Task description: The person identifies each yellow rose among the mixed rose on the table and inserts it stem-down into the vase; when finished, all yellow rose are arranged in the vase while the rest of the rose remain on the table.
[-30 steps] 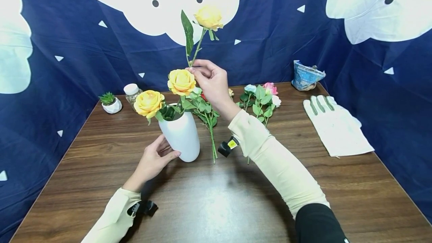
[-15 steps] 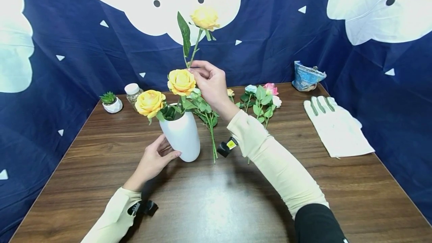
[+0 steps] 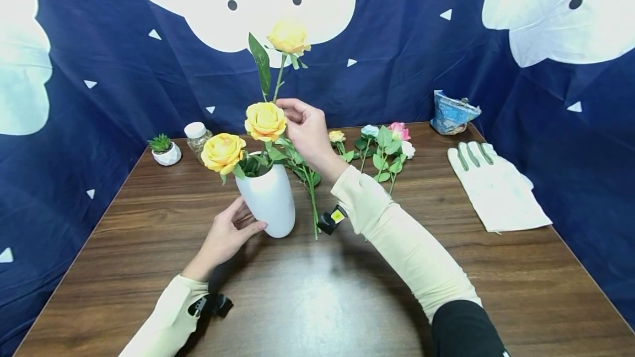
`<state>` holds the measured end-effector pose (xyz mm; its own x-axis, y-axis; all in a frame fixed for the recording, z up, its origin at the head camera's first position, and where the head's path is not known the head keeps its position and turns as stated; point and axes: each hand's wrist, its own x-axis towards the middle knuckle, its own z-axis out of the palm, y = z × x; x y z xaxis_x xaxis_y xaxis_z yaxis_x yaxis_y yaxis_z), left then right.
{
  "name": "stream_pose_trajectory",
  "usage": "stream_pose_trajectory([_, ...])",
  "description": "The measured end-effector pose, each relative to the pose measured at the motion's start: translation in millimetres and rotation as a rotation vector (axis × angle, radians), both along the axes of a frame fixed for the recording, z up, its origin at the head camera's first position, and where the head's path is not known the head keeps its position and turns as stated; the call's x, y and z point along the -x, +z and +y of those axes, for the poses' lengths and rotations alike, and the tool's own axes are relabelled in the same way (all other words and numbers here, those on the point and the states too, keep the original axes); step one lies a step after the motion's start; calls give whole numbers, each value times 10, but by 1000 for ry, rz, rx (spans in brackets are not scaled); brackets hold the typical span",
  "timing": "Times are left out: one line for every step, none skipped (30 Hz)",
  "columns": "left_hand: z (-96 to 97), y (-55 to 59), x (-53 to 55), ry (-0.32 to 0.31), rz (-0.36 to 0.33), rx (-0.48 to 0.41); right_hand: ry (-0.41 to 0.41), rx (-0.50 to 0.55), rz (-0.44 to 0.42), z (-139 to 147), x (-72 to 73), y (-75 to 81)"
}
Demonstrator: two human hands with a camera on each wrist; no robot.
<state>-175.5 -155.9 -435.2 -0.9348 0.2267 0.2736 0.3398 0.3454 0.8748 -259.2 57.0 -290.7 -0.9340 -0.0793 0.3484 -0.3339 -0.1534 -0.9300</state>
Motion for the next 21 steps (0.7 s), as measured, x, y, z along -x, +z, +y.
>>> stream_pose_trajectory([-1, -1, 1, -1, 2, 1, -2, -14, -3, 0, 1, -6])
stream_pose_trajectory([-3, -2, 1, -3, 2, -1, -2, -25, -4, -1, 1, -9])
stream_pose_trajectory([-4, -2, 2, -4, 0, -4, -2, -33, -5, -1, 2, -13])
stream_pose_trajectory([-5, -3, 2, -5, -1, -5, 0, -37, -6, -1, 2, -16])
stream_pose_trajectory([-7, -3, 2, -6, -5, -7, 3, -38, -8, -2, 0, -18])
stream_pose_trajectory([-8, -3, 2, -7, -7, -8, 3, -39, -9, -2, -2, -20])
stream_pose_trajectory([-9, -4, 2, -6, -10, -8, 5, -40, -8, -1, -3, -24])
stream_pose_trajectory([-9, -5, 2, -6, -12, -9, 7, -39, -9, -1, -4, -26])
stream_pose_trajectory([-10, -5, 2, -6, -15, -10, 10, -39, -9, -1, -6, -29])
stream_pose_trajectory([-10, -5, 2, -6, -18, -10, 15, -40, -9, -1, -10, -30])
stream_pose_trajectory([-10, -6, 3, -7, -20, -13, 20, -40, -10, -1, -14, -32])
stream_pose_trajectory([-11, -6, 4, -8, -22, -14, 26, -42, -11, 1, -17, -36])
stream_pose_trajectory([-11, -7, 5, -9, -24, -16, 33, -41, -12, 1, -19, -40])
stream_pose_trajectory([-12, -7, 6, -11, -26, -19, 40, -38, -14, -1, -22, -41])
stream_pose_trajectory([-13, -6, 7, -12, -25, -21, 46, -35, -16, -2, -25, -41])
stream_pose_trajectory([-15, -7, 8, -13, -26, -24, 49, -33, -17, -1, -25, -45])
stream_pose_trajectory([-16, -8, 8, -14, -27, -26, 49, -32, -16, -1, -26, -45])
stream_pose_trajectory([-18, -9, 9, -15, -28, -27, 48, -32, -16, 0, -26, -46])
stream_pose_trajectory([-19, -11, 8, -14, -29, -28, 46, -31, -15, 2, -25, -45])
stream_pose_trajectory([-21, -13, 7, -14, -31, -29, 44, -30, -16, 2, -24, -42])
stream_pose_trajectory([-21, -15, 7, -13, -32, -29, 43, -28, -17, 5, -21, -38])
